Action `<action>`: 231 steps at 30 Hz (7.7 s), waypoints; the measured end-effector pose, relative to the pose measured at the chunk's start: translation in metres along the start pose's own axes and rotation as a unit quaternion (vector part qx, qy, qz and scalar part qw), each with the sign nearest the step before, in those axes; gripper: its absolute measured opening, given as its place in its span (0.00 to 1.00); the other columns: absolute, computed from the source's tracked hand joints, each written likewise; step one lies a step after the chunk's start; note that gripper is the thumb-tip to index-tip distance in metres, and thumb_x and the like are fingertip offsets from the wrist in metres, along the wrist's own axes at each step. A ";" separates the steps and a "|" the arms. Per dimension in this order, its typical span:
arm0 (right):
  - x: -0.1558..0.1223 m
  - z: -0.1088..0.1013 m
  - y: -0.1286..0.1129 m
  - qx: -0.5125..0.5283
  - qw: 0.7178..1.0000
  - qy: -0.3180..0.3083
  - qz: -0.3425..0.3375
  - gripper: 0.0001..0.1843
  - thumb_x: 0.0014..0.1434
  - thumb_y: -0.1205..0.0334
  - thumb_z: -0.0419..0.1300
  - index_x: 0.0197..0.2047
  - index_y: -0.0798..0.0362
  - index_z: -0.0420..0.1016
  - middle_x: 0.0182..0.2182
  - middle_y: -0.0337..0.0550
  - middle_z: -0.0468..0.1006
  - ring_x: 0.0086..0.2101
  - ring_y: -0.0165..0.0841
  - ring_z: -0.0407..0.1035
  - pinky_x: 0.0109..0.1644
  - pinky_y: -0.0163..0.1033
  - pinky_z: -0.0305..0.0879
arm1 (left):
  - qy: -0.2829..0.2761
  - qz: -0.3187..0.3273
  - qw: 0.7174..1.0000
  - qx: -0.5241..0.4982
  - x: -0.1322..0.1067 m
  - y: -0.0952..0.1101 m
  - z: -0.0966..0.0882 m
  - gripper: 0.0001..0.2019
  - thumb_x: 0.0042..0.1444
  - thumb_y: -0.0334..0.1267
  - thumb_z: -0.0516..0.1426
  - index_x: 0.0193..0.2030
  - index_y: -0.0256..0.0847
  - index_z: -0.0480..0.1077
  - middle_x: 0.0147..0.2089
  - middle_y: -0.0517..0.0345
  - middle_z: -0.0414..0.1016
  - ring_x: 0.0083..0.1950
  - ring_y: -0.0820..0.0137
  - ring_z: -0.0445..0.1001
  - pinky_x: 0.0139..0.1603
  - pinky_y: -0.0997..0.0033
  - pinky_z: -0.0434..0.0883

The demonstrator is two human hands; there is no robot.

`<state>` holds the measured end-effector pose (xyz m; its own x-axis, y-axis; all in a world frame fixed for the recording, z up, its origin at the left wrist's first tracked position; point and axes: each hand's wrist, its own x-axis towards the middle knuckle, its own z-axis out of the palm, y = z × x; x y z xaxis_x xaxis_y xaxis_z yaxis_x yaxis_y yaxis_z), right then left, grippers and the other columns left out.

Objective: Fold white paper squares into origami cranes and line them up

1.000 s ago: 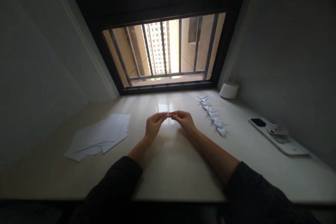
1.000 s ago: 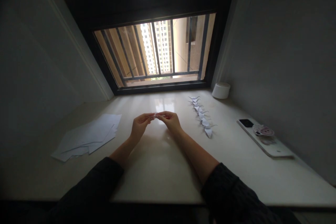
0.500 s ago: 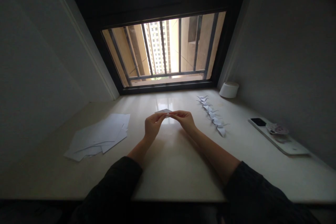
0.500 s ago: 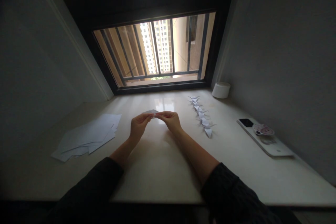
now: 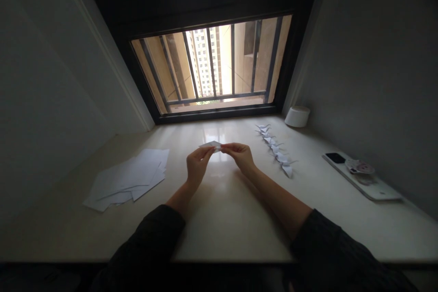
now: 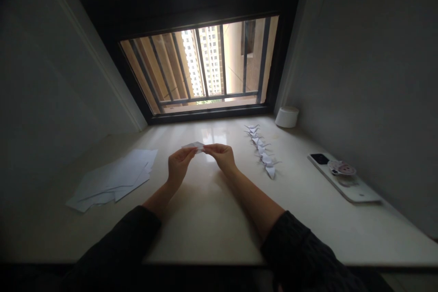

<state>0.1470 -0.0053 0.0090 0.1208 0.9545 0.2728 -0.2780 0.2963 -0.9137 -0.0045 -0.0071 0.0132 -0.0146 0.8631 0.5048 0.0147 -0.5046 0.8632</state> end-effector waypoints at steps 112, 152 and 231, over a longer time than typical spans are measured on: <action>-0.007 -0.007 -0.002 -0.296 0.923 -0.037 -0.242 0.09 0.53 0.58 0.64 0.39 0.41 0.79 0.36 0.41 0.79 0.37 0.35 0.71 0.41 0.41 0.67 | -0.078 0.014 0.994 0.081 0.003 0.000 -0.007 0.13 0.51 0.43 0.60 0.42 0.43 0.76 0.43 0.54 0.78 0.44 0.64 0.76 0.47 0.64 0.73; 0.002 -0.005 -0.001 -0.031 0.999 -0.005 0.039 0.13 0.33 0.57 0.72 0.26 0.52 0.80 0.26 0.43 0.81 0.29 0.37 0.75 0.42 0.44 0.68 | 0.005 -0.012 1.000 0.013 0.004 -0.008 -0.005 0.09 0.48 0.40 0.62 0.36 0.40 0.76 0.36 0.53 0.79 0.38 0.66 0.77 0.42 0.65 0.73; 0.004 -0.001 0.015 0.003 0.993 -0.111 0.043 0.25 0.46 0.52 0.66 0.47 0.50 0.71 0.32 0.41 0.80 0.33 0.33 0.73 0.40 0.39 0.65 | -0.028 0.009 0.976 0.214 0.005 0.000 -0.014 0.12 0.55 0.40 0.55 0.45 0.46 0.57 0.30 0.63 0.77 0.33 0.70 0.77 0.33 0.74 0.69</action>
<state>0.1441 0.0033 -0.0039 -0.1170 0.9603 0.2533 -0.2837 0.2121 -0.9352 -0.0182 -0.0034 0.0160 0.0445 0.8598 0.5087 0.4302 -0.4760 0.7670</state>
